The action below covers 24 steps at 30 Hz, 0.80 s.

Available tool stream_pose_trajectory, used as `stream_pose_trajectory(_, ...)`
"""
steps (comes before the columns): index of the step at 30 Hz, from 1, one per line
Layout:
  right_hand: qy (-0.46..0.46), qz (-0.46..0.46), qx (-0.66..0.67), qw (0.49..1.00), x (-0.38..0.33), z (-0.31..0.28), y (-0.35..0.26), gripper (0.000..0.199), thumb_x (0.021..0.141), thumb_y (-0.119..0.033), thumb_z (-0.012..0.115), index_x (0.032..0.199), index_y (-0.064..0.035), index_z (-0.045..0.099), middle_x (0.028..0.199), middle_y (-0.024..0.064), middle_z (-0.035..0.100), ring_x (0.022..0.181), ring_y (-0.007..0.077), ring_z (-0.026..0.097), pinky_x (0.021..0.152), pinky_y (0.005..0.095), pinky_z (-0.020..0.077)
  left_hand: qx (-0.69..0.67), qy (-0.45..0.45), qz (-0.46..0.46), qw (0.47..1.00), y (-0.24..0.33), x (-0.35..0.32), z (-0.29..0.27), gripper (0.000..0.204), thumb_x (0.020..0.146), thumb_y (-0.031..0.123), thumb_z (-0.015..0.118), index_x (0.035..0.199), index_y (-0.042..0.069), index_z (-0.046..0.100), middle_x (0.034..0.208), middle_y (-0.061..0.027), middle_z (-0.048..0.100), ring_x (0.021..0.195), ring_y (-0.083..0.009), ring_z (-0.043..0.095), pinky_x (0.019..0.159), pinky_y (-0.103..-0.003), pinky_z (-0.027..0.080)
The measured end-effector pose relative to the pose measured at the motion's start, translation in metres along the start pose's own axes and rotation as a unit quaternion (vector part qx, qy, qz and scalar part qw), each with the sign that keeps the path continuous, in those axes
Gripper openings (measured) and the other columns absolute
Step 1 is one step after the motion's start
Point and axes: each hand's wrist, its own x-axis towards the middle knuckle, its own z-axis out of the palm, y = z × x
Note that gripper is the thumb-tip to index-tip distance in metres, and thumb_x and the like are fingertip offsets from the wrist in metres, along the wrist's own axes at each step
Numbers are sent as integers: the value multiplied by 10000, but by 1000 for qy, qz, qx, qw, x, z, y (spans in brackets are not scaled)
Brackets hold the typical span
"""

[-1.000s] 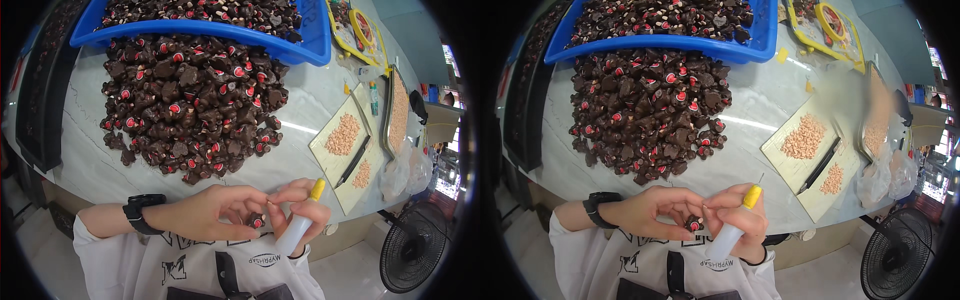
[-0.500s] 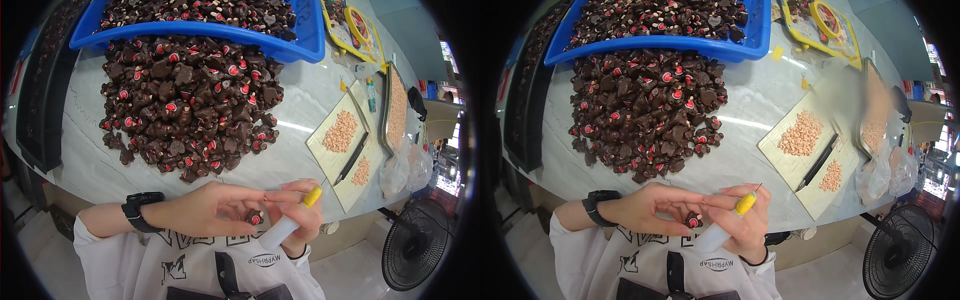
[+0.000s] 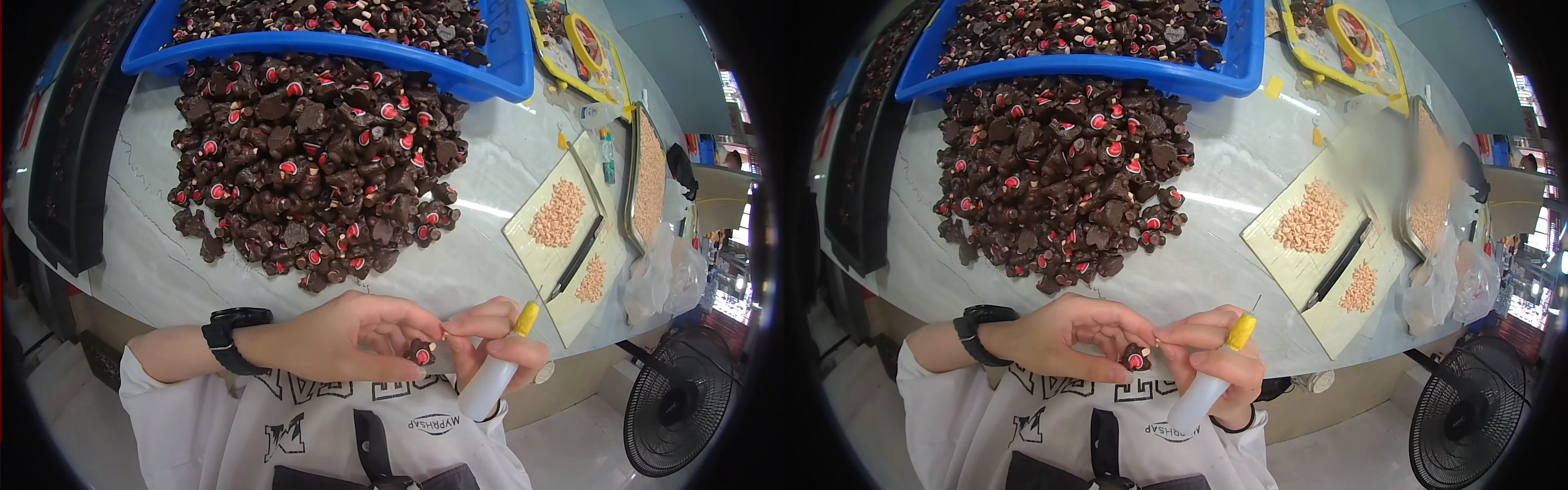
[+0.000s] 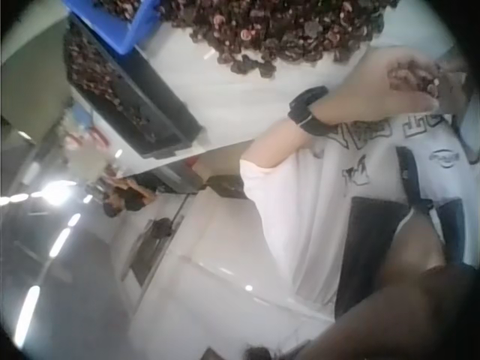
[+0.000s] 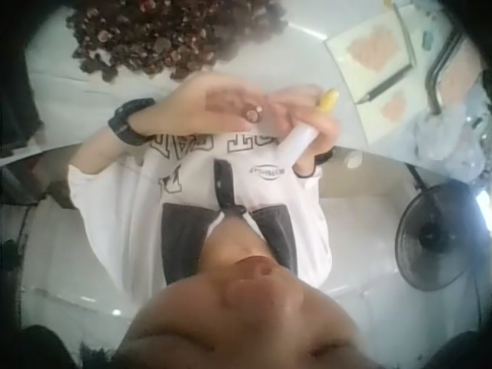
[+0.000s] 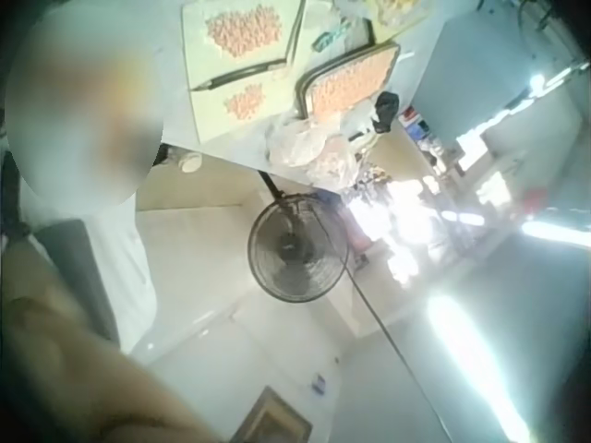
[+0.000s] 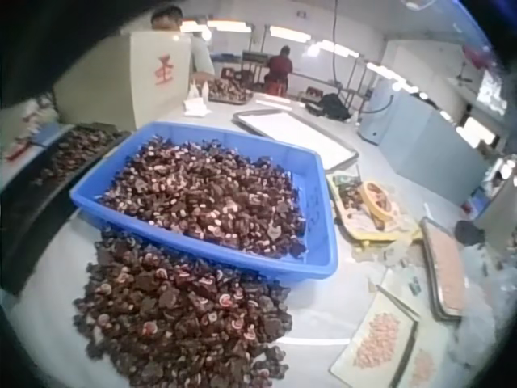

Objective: The person assembles miniature figures by picking them up from a pile, applying adhesive with a precision dispenser bottle, and attaching small detail pieces onto them by hand.

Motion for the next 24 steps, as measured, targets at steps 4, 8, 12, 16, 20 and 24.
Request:
stream_pose_trajectory(4,9,-19,-16,1000,-4,2,0,418,716,56,643,935,-157,356,823,76,646,645,200,592,576,303,381,-32,15,-1,999,0,0,1,413,794,-30,598,1178,-14,446,1049,-69,555,921,-90,553,777,-219,471)
stream_pose_trajectory(8,30,-73,-18,997,-7,1,-8,449,696,94,626,936,-163,347,884,89,633,648,198,562,572,299,368,-73,22,-11,997,0,1,2,388,795,-69,572,1157,-27,438,1048,-91,550,968,-123,558,827,-244,477)
stream_pose_trajectory(12,52,-107,-23,993,-14,4,0,478,669,101,647,941,-160,353,916,115,625,672,208,560,578,299,373,-86,31,5,996,0,2,4,361,784,-111,554,1114,-32,431,1042,-104,549,993,-169,563,847,-271,482)
stream_pose_trajectory(16,-9,-121,-14,993,-12,-5,4,503,612,108,680,945,-135,392,961,164,609,686,221,558,571,300,391,-82,35,2,996,2,2,4,352,777,-116,560,1093,-32,429,1032,-108,551,983,-183,569,838,-276,487)
stream_pose_trajectory(20,-14,-145,-5,989,-11,-1,6,557,513,104,698,953,-113,433,997,190,594,696,227,558,551,314,422,-79,32,-3,996,1,3,3,346,777,-111,564,1085,-31,429,1029,-115,552,973,-185,573,839,-279,487)
stream_pose_trajectory(24,-77,-90,-41,992,-5,-8,-6,488,621,45,715,992,-123,448,1013,214,582,703,239,561,549,342,461,-43,39,8,998,0,3,1,346,785,-82,576,1091,-20,426,1044,-128,553,995,-201,570,799,-259,490)
